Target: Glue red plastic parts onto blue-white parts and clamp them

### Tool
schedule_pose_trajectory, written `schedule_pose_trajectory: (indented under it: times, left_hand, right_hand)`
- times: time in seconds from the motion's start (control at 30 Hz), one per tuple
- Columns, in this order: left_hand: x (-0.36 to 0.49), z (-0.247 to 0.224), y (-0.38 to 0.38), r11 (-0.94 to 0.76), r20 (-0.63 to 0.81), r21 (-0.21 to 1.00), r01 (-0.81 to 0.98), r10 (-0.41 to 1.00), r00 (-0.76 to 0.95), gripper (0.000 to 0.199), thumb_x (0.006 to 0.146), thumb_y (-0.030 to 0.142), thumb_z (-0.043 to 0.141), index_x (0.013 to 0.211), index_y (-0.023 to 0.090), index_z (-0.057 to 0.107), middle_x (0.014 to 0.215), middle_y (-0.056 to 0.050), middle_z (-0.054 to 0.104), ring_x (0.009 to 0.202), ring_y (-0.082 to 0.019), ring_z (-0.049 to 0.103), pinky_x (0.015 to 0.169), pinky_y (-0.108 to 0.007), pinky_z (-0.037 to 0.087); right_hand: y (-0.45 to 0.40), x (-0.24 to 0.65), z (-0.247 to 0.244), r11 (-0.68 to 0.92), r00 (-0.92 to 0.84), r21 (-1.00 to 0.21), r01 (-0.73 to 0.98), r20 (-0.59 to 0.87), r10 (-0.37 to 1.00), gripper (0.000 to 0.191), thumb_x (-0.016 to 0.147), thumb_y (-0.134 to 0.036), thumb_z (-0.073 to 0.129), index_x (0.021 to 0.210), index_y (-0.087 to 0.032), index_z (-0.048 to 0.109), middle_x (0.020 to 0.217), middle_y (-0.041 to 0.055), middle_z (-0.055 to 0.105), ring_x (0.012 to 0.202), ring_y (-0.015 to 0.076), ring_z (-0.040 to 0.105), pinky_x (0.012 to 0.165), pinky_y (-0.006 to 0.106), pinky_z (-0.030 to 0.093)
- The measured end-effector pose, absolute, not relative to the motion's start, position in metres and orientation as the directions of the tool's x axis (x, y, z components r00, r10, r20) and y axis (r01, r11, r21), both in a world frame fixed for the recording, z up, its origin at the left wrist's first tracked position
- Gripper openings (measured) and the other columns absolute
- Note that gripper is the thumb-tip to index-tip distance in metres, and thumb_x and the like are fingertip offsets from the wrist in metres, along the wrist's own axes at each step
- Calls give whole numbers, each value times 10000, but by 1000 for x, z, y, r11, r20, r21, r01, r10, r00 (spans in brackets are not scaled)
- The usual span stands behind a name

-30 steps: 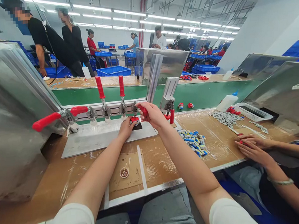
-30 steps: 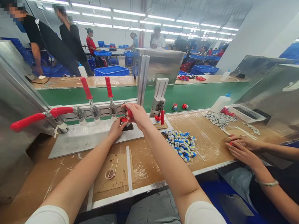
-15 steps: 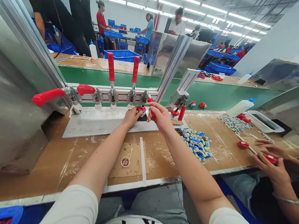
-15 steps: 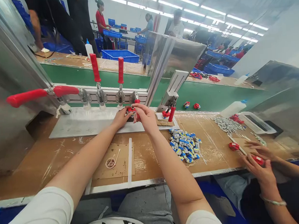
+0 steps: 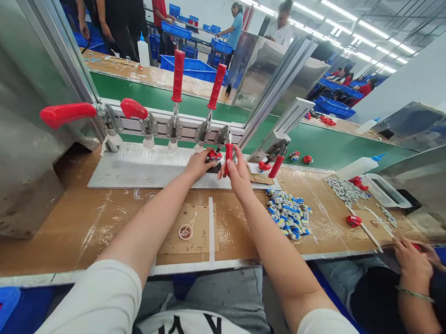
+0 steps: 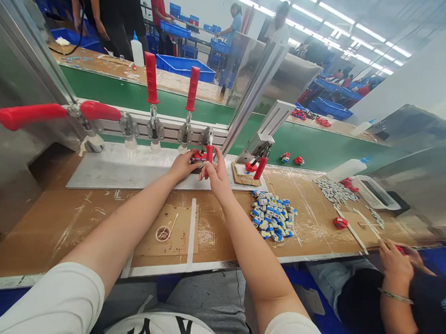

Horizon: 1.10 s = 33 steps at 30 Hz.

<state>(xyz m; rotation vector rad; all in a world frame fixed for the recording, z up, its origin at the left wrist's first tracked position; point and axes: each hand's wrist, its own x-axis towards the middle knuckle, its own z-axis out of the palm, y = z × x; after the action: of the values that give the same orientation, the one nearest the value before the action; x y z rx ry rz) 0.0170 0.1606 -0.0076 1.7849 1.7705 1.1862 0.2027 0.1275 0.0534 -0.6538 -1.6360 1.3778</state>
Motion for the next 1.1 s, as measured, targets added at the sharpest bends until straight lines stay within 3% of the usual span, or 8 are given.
schedule_pose_trajectory:
  times: [0.2,0.33,0.6,0.93,1.03,1.1]
  left_hand:
    - [19,-7,161,-155,308,749,644,942,-131,526,922,264,747,1432,216,628,1367,-85,746,1263,-322,681,1130,-406,493]
    - [19,-10,166,-139,296,749,648,945,-140,512,945,288,733,1440,212,627,1348,-103,752,1274,-340,672,1118,-419,494]
    - [18,-10,166,-142,310,739,659,939,-146,476,945,295,751,1406,238,645,1319,-88,764,1268,-336,680,1139,-423,481]
    - [20,-8,165,-143,296,747,650,946,-132,489,964,299,733,1432,206,628,1331,-102,757,1260,-329,686,1132,-419,502]
    - [20,-7,165,-130,291,743,656,946,-142,491,955,293,749,1425,216,632,1332,-97,757,1265,-322,685,1131,-403,501]
    - [20,-6,165,-111,279,733,671,949,-148,501,944,284,759,1423,208,637,1322,-103,761,1263,-329,685,1127,-401,500]
  right_hand:
    - [126,205,63,173,-513,-973,-154,228,827,622,929,-748,679,1260,-223,639,663,-52,484,640,183,567,620,307,409]
    - [124,208,77,119,-495,-980,-161,185,849,589,920,-736,708,1172,-205,662,643,-62,443,565,156,491,584,304,386]
    - [120,203,58,90,-497,-987,-132,145,856,620,877,-806,710,1020,-204,658,630,-74,427,552,141,511,576,298,370]
    - [121,207,66,74,-514,-981,-179,158,843,557,941,-732,721,1049,-187,697,582,-77,416,493,134,502,533,286,361]
    - [126,209,53,151,-513,-981,-122,192,836,565,983,-748,644,1080,-193,693,613,-61,468,523,140,504,561,292,385]
    - [135,210,42,287,-517,-957,-49,270,812,567,1027,-748,566,1088,-199,697,682,-25,542,614,161,534,631,308,435]
